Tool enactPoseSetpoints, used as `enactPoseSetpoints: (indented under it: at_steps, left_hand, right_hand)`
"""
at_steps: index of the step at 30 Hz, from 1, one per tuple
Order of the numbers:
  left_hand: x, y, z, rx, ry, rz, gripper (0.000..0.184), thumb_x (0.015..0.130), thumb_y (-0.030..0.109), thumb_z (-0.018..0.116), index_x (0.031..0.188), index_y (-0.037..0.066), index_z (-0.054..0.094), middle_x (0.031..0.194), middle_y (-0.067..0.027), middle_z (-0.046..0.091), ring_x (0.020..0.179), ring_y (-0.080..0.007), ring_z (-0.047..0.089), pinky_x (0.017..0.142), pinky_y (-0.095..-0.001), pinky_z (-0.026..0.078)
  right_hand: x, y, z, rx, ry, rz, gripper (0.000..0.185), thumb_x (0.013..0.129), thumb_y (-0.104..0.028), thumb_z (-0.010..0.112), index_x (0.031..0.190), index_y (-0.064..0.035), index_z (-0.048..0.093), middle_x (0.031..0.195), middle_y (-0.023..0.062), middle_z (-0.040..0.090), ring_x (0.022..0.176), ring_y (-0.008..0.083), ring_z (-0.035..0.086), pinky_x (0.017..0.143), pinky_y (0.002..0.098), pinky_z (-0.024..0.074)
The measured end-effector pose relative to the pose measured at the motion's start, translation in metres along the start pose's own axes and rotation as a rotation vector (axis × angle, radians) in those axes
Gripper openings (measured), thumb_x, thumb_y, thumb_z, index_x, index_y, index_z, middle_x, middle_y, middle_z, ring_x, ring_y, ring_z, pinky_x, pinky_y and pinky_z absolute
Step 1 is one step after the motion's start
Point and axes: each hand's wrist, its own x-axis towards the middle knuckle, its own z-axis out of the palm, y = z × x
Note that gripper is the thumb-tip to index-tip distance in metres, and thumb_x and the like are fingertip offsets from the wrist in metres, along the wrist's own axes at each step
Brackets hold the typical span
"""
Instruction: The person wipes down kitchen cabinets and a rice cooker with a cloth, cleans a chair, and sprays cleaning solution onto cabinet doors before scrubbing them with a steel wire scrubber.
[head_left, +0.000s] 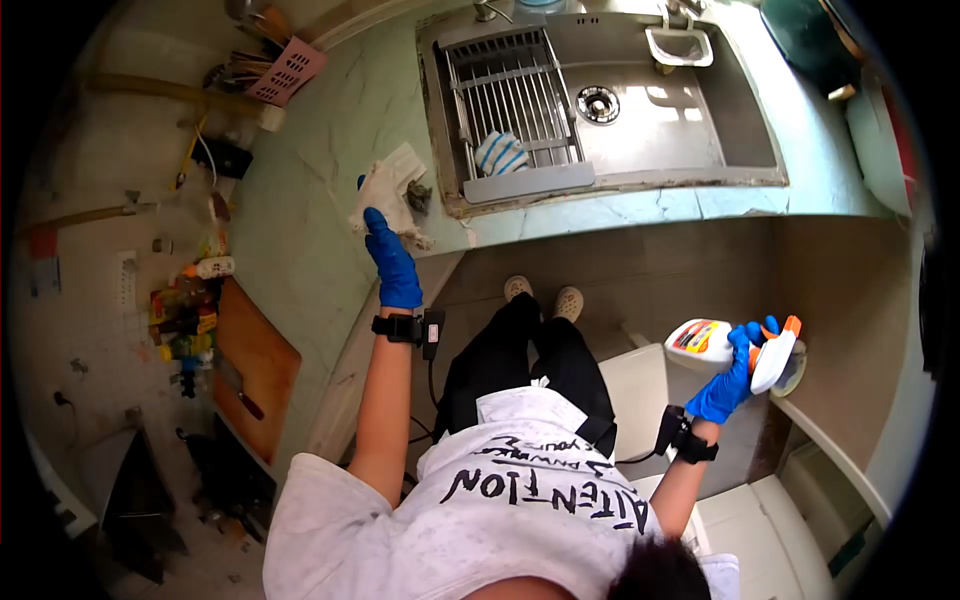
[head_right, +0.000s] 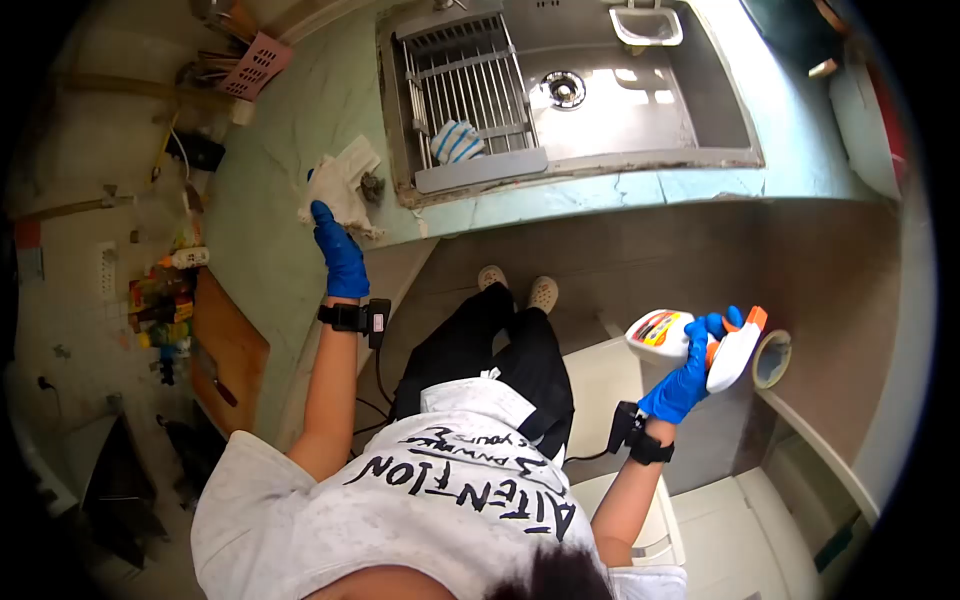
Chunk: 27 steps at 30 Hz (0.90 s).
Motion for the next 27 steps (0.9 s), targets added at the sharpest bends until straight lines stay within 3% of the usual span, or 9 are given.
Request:
enactPoseSetpoints:
  at_steps: [4, 6, 7, 12, 15, 19, 21, 25, 27]
  left_hand:
    - [-0.003, 0.003, -0.002, 0.116, 0.017, 0.468, 0.056, 0.076, 0.052, 0.045, 0.081, -0.003, 0.053, 0.064, -0.013, 0.056, 0.048, -0.0205, 0.051, 0.044, -0.032, 0.044]
    - [-0.039, 0.043, 0.008, 0.001, -0.045, 0.097, 0.059, 0.081, 0.047, 0.041, 0.112, -0.003, 0.04, 0.108, -0.0095, 0.046, 0.097, -0.0201, 0.045, 0.085, -0.0307, 0.036]
    - [-0.026, 0.037, -0.003, -0.104, -0.163, 0.193, 0.06, 0.08, 0.047, 0.041, 0.117, 0.001, 0.034, 0.114, -0.0101, 0.042, 0.104, -0.0231, 0.041, 0.09, -0.0336, 0.033]
    - [-0.032, 0.057, 0.014, -0.411, -0.672, -0.094, 0.055, 0.082, 0.04, 0.042, 0.122, 0.005, 0.029, 0.121, -0.0113, 0.037, 0.111, -0.0265, 0.036, 0.094, -0.0387, 0.03]
    - [-0.044, 0.059, 0.03, -0.417, -0.984, -0.268, 0.054, 0.081, 0.037, 0.043, 0.123, 0.006, 0.028, 0.123, -0.0127, 0.034, 0.109, -0.0281, 0.038, 0.093, -0.041, 0.031]
    - [-0.059, 0.053, 0.019, -0.218, -1.087, -0.345, 0.055, 0.08, 0.031, 0.045, 0.125, 0.006, 0.026, 0.123, -0.0129, 0.035, 0.109, -0.028, 0.038, 0.093, -0.0414, 0.03]
    - [-0.063, 0.04, 0.012, -0.219, -1.265, -0.524, 0.058, 0.079, 0.027, 0.046, 0.127, 0.007, 0.021, 0.124, -0.013, 0.034, 0.11, -0.0279, 0.037, 0.094, -0.0417, 0.029]
    - [-0.066, 0.007, -0.016, 0.017, -1.19, -0.53, 0.06, 0.078, 0.022, 0.047, 0.128, 0.004, 0.018, 0.126, -0.0139, 0.03, 0.115, -0.026, 0.031, 0.097, -0.0372, 0.024]
    - [-0.075, -0.014, -0.018, 0.061, -1.255, -0.338, 0.063, 0.077, 0.022, 0.049, 0.128, 0.004, 0.016, 0.128, -0.0144, 0.027, 0.118, -0.0232, 0.027, 0.099, -0.0376, 0.022]
  right_hand:
    - [-0.018, 0.03, -0.021, 0.013, -0.069, 0.046, 0.042, 0.068, -0.001, 0.057, 0.107, 0.0014, 0.042, 0.083, 0.0021, 0.046, 0.08, 0.0098, 0.045, 0.077, 0.0234, 0.0359]
    - [-0.032, 0.035, -0.029, -0.05, -0.078, -0.001, 0.042, 0.068, -0.001, 0.058, 0.107, 0.0009, 0.042, 0.085, 0.0022, 0.047, 0.081, 0.0104, 0.045, 0.079, 0.0248, 0.0358]
    - [-0.04, 0.034, -0.032, -0.064, -0.075, 0.022, 0.041, 0.069, -0.002, 0.057, 0.108, 0.0009, 0.043, 0.086, 0.0022, 0.047, 0.081, 0.0099, 0.046, 0.078, 0.024, 0.0366]
    - [-0.096, 0.046, -0.031, 0.046, -0.07, 0.128, 0.051, 0.068, -0.01, 0.063, 0.113, -0.0001, 0.04, 0.096, 0.0041, 0.048, 0.082, 0.0089, 0.046, 0.075, 0.0214, 0.0384]
    - [-0.137, 0.073, -0.019, 0.029, -0.037, 0.097, 0.037, 0.072, -0.001, 0.054, 0.107, -0.0029, 0.042, 0.101, 0.0069, 0.049, 0.069, 0.0077, 0.045, 0.062, 0.0203, 0.0418]
    - [-0.183, 0.086, 0.0, 0.366, 0.019, 0.217, 0.038, 0.069, 0.005, 0.053, 0.106, -0.0039, 0.046, 0.096, 0.0029, 0.053, 0.064, 0.0045, 0.045, 0.057, 0.0178, 0.0414]
    - [-0.201, 0.108, 0.006, 0.18, -0.005, 0.247, 0.039, 0.068, 0.005, 0.052, 0.106, -0.0022, 0.046, 0.098, 0.0027, 0.052, 0.064, 0.0037, 0.045, 0.059, 0.0182, 0.0411]
    - [-0.227, 0.137, 0.032, 0.527, -0.072, 0.412, 0.046, 0.068, 0.004, 0.051, 0.113, -0.0009, 0.043, 0.098, 0.0034, 0.052, 0.068, 0.0057, 0.047, 0.061, 0.0188, 0.0409]
    - [-0.231, 0.165, 0.044, 0.59, -0.082, 0.437, 0.047, 0.068, 0.004, 0.049, 0.114, -0.0021, 0.042, 0.096, 0.0042, 0.052, 0.079, 0.0085, 0.047, 0.06, 0.0197, 0.0412]
